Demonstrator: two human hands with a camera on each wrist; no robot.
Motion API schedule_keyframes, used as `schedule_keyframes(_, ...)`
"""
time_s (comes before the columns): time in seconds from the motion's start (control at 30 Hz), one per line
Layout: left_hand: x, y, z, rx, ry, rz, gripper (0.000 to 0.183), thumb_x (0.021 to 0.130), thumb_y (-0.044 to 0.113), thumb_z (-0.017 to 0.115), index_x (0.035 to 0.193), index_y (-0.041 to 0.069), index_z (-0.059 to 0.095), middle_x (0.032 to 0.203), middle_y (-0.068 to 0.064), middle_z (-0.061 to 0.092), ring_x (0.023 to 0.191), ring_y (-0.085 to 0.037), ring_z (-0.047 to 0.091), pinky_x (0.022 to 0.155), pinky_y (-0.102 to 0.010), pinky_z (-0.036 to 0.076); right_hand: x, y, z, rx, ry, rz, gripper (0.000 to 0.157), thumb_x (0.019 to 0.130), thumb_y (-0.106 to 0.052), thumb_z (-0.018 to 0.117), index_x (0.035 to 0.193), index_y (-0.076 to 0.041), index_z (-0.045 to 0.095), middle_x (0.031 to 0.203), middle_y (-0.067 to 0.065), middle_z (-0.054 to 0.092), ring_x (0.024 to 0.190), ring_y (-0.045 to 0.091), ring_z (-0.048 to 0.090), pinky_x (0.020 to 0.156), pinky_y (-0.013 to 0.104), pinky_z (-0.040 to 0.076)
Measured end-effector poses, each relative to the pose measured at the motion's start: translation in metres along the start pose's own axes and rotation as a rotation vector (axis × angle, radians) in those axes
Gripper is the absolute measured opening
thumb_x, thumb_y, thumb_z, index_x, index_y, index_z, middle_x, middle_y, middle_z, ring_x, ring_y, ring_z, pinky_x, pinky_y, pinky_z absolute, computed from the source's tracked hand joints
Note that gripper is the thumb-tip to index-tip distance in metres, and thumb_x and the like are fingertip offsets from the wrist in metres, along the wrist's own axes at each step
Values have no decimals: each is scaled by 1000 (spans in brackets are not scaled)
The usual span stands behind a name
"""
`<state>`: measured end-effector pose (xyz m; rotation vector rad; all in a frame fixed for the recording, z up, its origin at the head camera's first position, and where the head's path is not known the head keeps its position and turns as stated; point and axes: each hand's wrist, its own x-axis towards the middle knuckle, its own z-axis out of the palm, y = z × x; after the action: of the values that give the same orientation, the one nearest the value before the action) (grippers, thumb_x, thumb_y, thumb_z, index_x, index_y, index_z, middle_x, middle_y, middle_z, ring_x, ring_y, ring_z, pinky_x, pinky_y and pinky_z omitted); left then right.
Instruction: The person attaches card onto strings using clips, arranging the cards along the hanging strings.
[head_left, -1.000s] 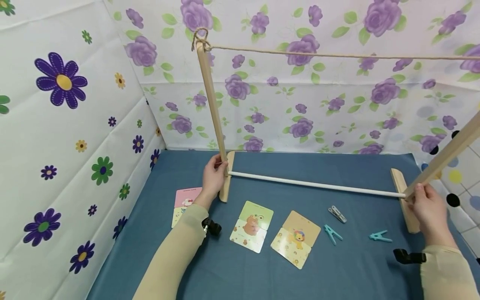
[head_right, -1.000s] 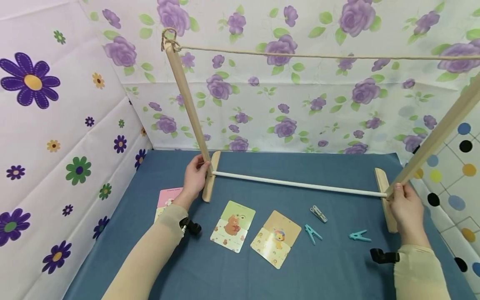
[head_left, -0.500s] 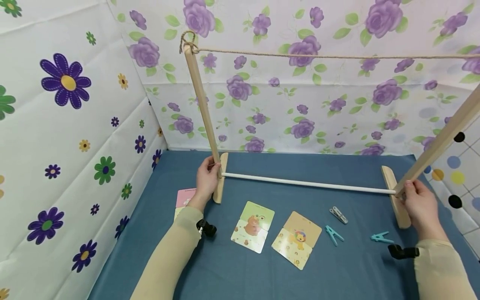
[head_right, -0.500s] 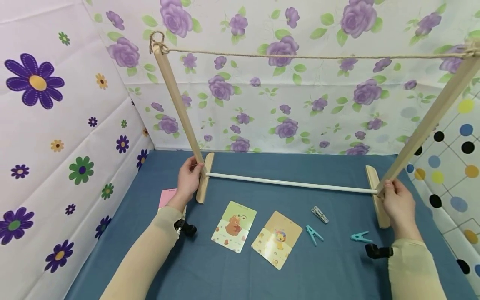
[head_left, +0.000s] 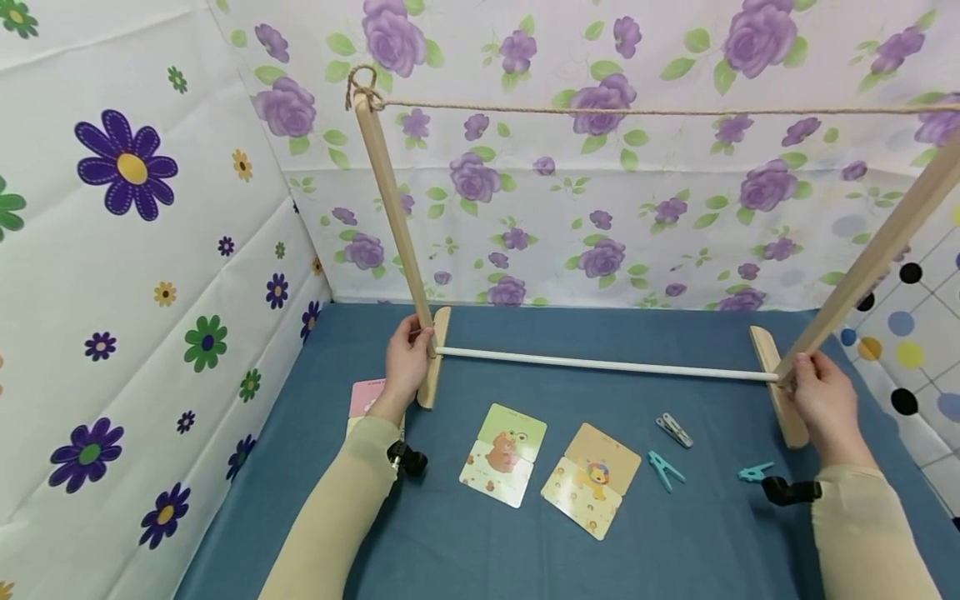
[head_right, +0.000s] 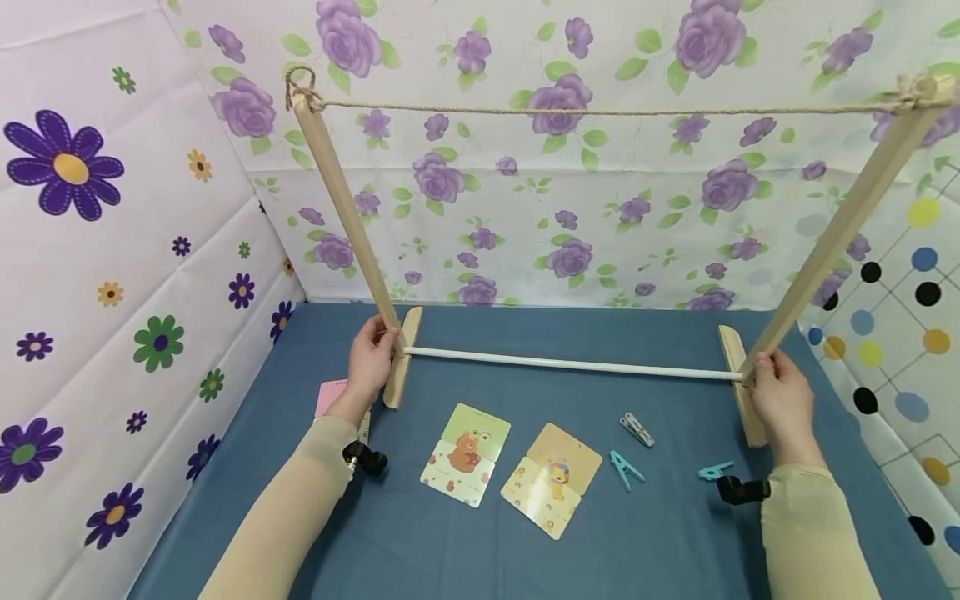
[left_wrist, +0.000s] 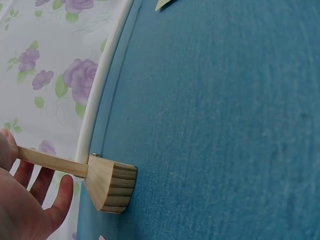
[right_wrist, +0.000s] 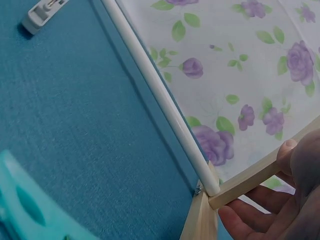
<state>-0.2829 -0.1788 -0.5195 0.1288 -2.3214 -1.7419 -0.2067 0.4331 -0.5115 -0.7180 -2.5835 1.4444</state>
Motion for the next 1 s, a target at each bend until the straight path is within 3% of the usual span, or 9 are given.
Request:
schedule_keyframes(0.07,0,0,0,5,5,2,37,113,20,59,146,6,60,129,-19,64,117,-36,62,98,-52,53,2,-1,1,-2,4,4,67,116,-48,21,171,-10,18,167,29,35,146,51,42,90,43,54)
schedule_keyframes(0.4,-3,-2,-1,12,17,10,37,113,19,58,148,5,58,131,-20,63,119,-36,61,100,-52,52,3,-5,4,-27,20,-3,68,116,-49,21,171,-9,19,166,30,36,144,52,44,105,65,48)
schedule_keyframes(0.87,-4,0,-2,2,23,15,38,114,19,57,149,4,57,131,-20,62,119,-36,61,100,-54,52,5,-7,8,-5,20,3,67,117,-48,20,171,-8,18,166,31,34,146,52,43,109,68,44)
schedule_keyframes(1.0,-4,0,-1,-6,18,14,38,113,20,57,148,4,57,131,-20,63,119,-36,61,99,-54,52,3,-6,6,-20,11,-11,67,117,-46,22,171,-8,19,165,31,36,144,52,45,100,60,52)
